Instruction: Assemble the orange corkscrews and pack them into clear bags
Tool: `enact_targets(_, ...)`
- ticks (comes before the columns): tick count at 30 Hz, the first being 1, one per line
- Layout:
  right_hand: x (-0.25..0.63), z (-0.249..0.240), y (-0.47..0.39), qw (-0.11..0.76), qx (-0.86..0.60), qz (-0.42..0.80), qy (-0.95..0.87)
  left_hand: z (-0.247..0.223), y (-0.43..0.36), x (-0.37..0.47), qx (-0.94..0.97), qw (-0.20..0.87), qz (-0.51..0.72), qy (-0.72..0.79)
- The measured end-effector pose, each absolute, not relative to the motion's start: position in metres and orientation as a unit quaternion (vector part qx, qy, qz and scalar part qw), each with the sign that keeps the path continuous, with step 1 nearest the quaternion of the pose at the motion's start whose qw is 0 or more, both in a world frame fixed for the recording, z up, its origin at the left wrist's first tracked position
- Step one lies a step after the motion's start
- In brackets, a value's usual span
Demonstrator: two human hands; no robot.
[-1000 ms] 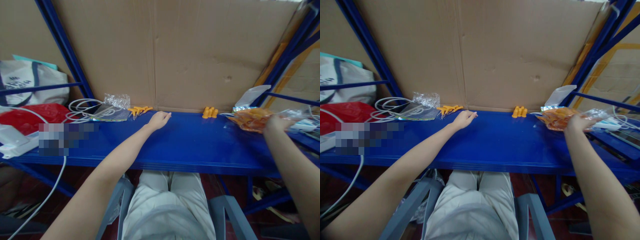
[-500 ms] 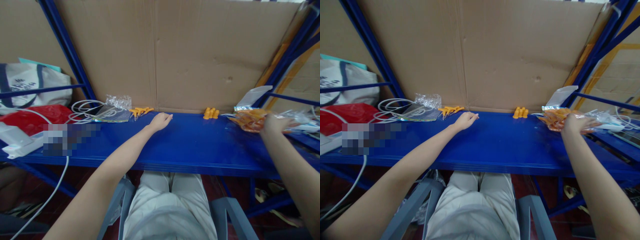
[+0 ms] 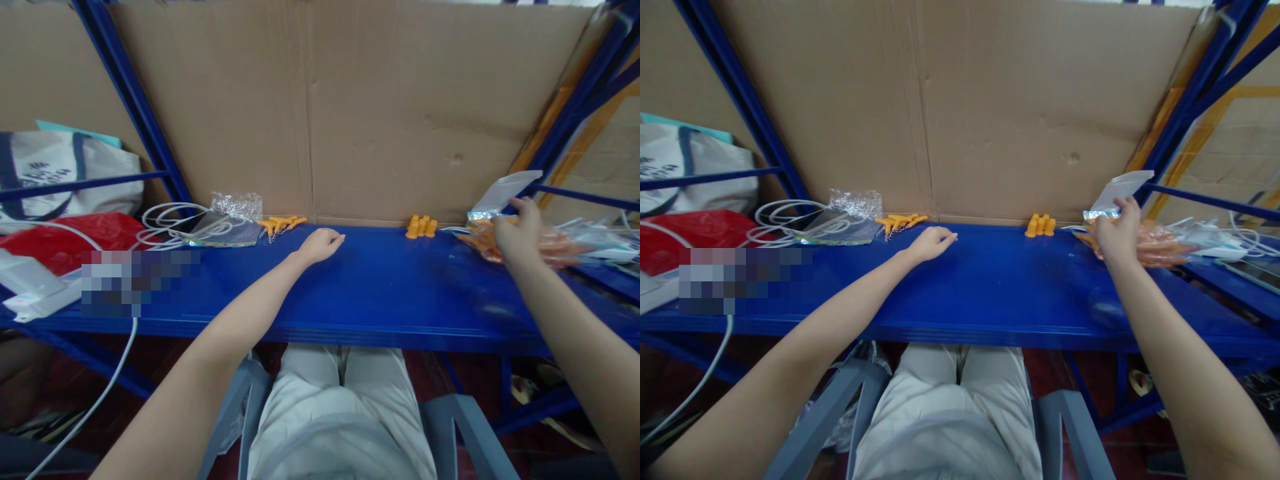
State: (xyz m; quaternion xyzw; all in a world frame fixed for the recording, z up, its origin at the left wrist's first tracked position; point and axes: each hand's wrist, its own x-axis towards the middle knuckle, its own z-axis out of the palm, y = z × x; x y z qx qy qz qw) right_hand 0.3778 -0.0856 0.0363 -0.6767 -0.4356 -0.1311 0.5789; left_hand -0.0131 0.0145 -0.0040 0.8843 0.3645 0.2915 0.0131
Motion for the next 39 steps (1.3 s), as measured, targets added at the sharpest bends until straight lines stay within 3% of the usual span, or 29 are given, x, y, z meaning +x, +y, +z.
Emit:
enact_targets(5, 0.341, 0.041, -0.062, 0.556, -0.68, -0.033, -0.477, -0.006, 0.024, -0.022, 0.876, -0.046, 0.287, 0.384)
enact_targets(9, 0.325, 0.039, -0.036, 0.475, -0.728, 0.015, -0.494, -0.003, 0.025, -0.035, 0.817, -0.075, 0.275, 0.502)
enact_targets(16, 0.327, 0.016, -0.013, 0.187, -0.756, -0.094, -0.621, 0.002, 0.025, -0.064, 0.643, -0.024, 0.245, 0.725)
enact_targets(19, 0.333, 0.007, -0.007, 0.113, -0.737, -0.105, -0.658, 0.0, 0.03, -0.073, 0.593, 0.03, 0.227, 0.772)
enact_targets(23, 0.337, 0.003, 0.004, 0.097, -0.746, -0.093, -0.652, -0.002, 0.035, -0.077, 0.581, 0.08, 0.192, 0.787)
enact_targets(39, 0.322, -0.005, 0.02, 0.125, -0.77, -0.04, -0.624, -0.001, 0.039, -0.072, 0.635, 0.043, 0.177, 0.751)
